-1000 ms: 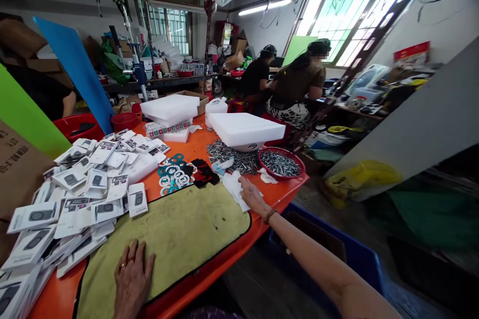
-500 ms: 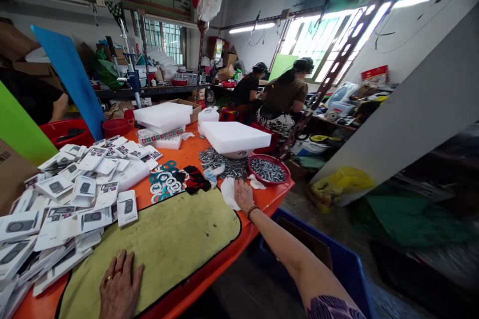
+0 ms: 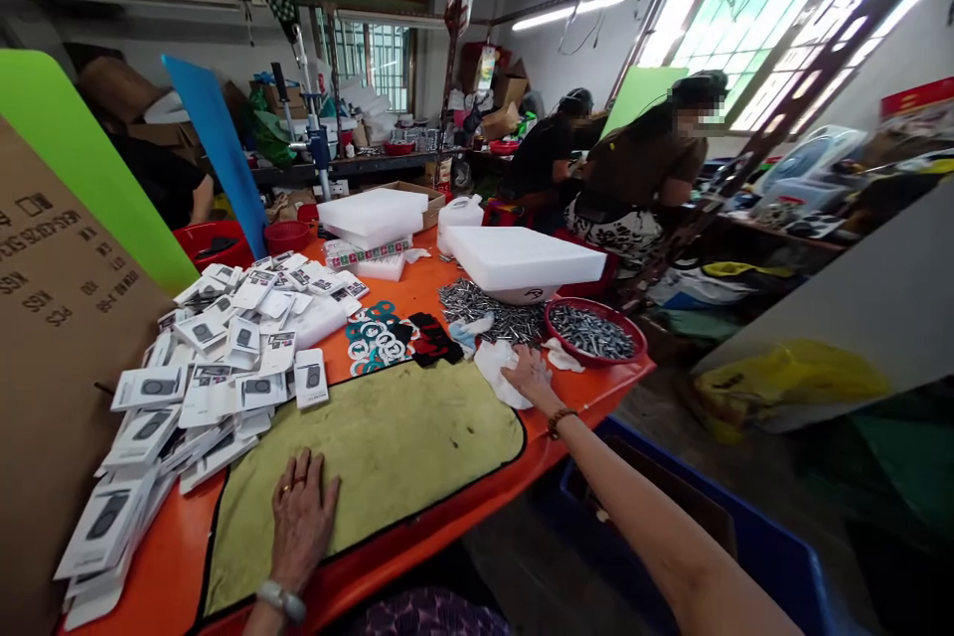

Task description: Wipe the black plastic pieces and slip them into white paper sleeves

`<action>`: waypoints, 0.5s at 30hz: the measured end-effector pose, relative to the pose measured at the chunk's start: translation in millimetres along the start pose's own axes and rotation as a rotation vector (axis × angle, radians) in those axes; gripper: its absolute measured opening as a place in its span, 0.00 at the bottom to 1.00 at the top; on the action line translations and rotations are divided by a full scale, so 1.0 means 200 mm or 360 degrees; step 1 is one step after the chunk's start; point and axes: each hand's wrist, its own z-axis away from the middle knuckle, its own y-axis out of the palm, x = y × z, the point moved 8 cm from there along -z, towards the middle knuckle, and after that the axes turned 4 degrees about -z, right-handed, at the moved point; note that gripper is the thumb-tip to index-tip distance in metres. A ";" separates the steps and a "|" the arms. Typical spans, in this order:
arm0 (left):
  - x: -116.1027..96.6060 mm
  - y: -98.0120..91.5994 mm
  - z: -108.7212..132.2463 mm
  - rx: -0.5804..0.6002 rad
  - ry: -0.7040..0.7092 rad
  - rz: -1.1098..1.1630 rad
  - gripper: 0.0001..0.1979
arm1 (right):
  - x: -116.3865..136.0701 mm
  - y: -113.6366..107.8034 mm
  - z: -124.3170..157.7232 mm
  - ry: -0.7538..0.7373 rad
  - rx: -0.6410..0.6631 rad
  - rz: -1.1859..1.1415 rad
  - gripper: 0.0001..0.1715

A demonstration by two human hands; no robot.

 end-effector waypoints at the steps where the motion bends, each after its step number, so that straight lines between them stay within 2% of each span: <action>1: 0.00 0.00 0.00 -0.0006 0.0002 0.0003 0.21 | 0.01 -0.02 0.04 -0.0022 -0.0055 -0.0005 0.29; 3: 0.00 0.00 0.00 -0.0017 0.0005 0.0020 0.21 | 0.05 -0.05 0.16 -0.0164 -0.0218 -0.0057 0.28; 5: 0.00 0.00 0.00 -0.0019 -0.0002 0.0047 0.21 | 0.13 -0.03 0.31 -0.0447 -0.0342 -0.0204 0.23; 9: 0.01 0.03 0.01 -0.0003 -0.0039 0.0105 0.21 | 0.30 0.19 0.59 -0.1025 -0.0186 -0.0504 0.17; 12: 0.01 0.05 0.02 0.0011 -0.0054 0.0108 0.21 | 0.37 0.34 0.67 -0.1204 -0.0115 -0.0487 0.19; 15: 0.01 0.08 0.03 0.0105 -0.0054 0.0094 0.22 | 0.37 0.44 0.65 -0.1191 -0.0172 -0.0359 0.23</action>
